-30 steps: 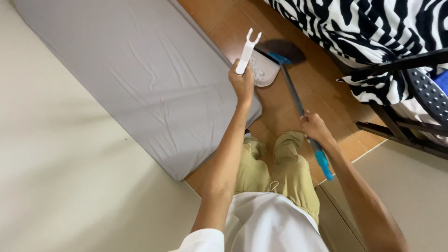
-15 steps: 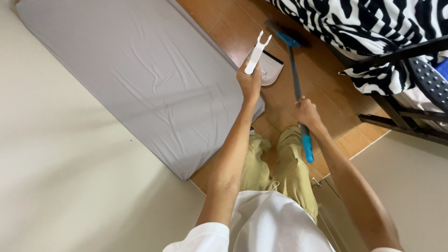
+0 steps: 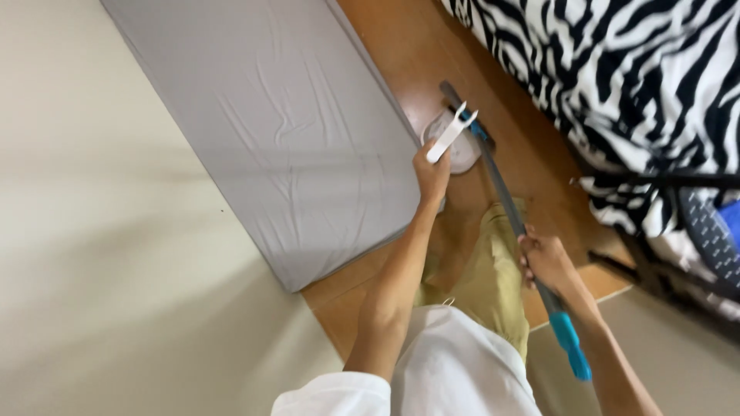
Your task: Sweeping pieces of paper and debris into a dustpan on the floor.
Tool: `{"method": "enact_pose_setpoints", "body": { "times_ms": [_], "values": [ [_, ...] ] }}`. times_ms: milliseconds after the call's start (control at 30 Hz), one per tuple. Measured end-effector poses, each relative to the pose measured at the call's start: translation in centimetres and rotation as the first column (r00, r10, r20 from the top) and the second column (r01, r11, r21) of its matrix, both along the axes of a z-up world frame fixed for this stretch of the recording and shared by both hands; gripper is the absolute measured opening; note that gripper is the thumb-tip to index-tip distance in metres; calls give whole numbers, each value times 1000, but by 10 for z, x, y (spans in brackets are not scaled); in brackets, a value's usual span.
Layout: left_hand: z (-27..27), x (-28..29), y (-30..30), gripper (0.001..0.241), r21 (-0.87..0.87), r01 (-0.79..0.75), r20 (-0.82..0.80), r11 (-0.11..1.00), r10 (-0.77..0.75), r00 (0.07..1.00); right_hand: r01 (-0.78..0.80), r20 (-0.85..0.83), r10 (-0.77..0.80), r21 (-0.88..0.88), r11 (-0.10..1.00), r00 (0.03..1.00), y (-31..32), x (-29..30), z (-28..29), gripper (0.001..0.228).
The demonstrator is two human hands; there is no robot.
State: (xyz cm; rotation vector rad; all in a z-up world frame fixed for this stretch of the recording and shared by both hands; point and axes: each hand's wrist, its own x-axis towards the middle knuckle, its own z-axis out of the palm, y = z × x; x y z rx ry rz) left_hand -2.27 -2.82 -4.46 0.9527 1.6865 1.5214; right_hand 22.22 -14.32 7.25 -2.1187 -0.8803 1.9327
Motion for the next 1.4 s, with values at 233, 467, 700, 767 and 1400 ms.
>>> {"method": "enact_pose_setpoints", "body": {
  "times_ms": [233,467,700,767,1400],
  "values": [
    [22,34,-1,9,49,-222,37,974,221,975,-336,123,325,83,938,938,83,19,54,37],
    [40,35,22,20,62,-462,212,885,440,873,-465,121,451,146,873,884,159,0,53,61],
    [42,3,68,35,10,-626,241,779,606,758,-528,114,517,236,816,849,229,-50,17,59],
    [51,-5,75,36,-4,-655,229,756,638,735,-545,121,532,240,804,838,241,-61,13,58],
    [45,-38,196,23,-45,-879,262,474,855,448,-806,370,718,331,490,589,488,-195,-46,38]
  ]
}}
